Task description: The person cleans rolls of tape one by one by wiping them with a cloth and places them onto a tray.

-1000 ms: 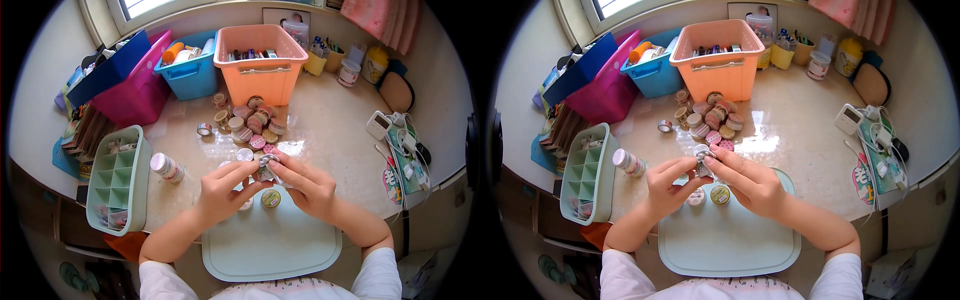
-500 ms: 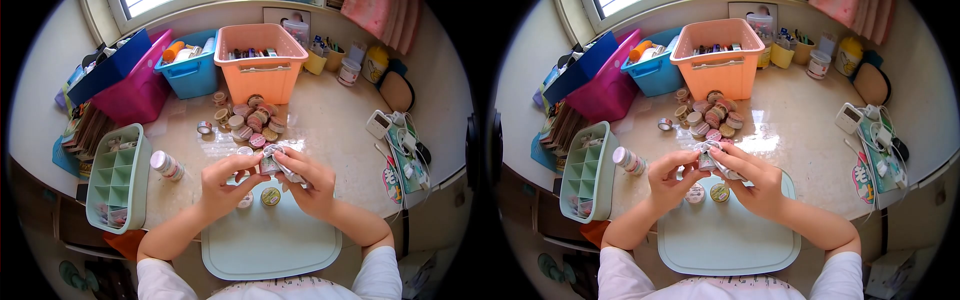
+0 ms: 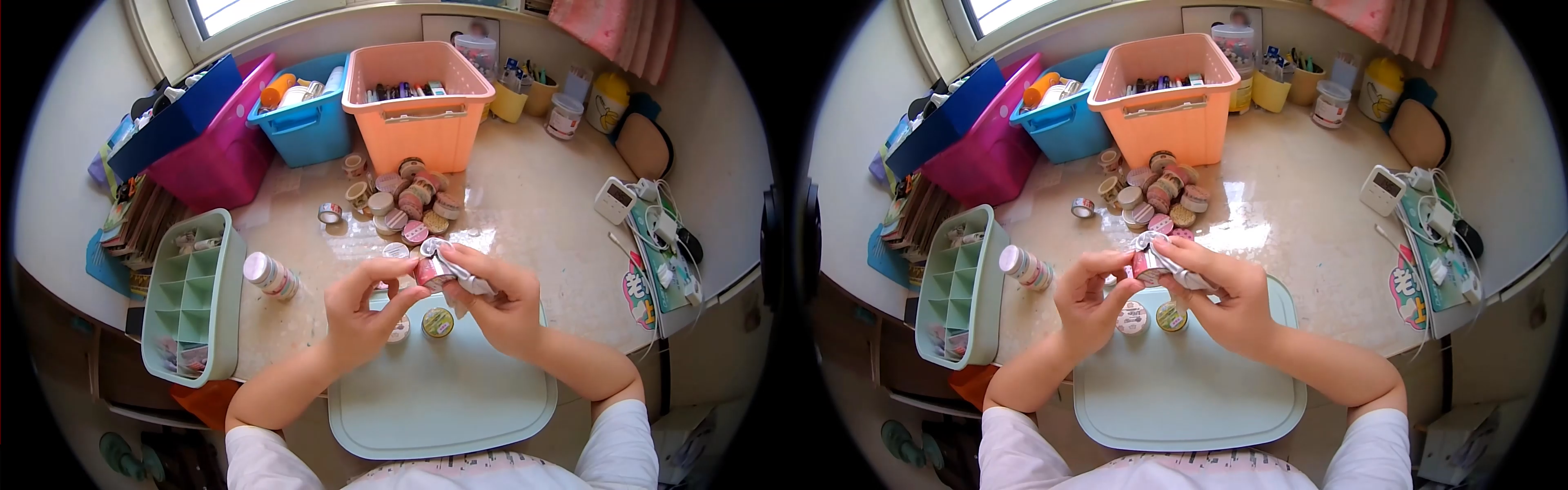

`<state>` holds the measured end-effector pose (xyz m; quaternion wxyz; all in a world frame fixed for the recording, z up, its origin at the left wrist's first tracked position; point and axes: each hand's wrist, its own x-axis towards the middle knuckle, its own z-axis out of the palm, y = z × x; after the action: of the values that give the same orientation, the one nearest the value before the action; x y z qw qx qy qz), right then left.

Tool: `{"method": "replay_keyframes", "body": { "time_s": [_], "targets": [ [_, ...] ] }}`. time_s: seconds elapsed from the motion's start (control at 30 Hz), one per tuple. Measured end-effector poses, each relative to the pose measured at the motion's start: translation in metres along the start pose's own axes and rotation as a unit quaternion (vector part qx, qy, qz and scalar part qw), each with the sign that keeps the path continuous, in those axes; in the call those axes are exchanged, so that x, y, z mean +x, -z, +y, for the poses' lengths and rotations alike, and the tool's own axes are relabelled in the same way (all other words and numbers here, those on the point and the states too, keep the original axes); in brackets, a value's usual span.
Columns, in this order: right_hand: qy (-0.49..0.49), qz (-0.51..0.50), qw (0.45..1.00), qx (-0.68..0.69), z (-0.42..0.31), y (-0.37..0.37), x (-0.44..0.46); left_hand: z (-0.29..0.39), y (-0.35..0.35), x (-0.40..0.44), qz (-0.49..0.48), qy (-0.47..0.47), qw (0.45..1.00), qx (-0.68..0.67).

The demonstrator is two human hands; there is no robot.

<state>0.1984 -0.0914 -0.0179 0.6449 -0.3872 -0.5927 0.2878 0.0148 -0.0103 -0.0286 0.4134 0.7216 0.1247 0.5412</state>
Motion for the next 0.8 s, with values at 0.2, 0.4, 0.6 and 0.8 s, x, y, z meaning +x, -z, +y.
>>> {"method": "replay_keyframes", "body": {
  "time_s": [0.2,0.4,0.6,0.8],
  "targets": [
    [0.158,-0.053,0.958,-0.234,-0.003,0.001,-0.004,0.015,0.016,0.019,-0.087,-0.224,0.945,0.221],
    [-0.152,0.008,0.982,0.110,-0.013,-0.004,-0.008,0.008,-0.001,0.006,-0.004,-0.013,0.999,-0.050],
    [-0.028,0.016,0.999,-0.003,-0.001,-0.005,-0.006,0.000,0.011,0.006,-0.053,0.010,0.997,0.051],
    [0.011,-0.021,0.992,-0.128,0.001,0.002,-0.005,0.012,0.010,0.019,-0.078,-0.119,0.961,0.235]
  ]
}}
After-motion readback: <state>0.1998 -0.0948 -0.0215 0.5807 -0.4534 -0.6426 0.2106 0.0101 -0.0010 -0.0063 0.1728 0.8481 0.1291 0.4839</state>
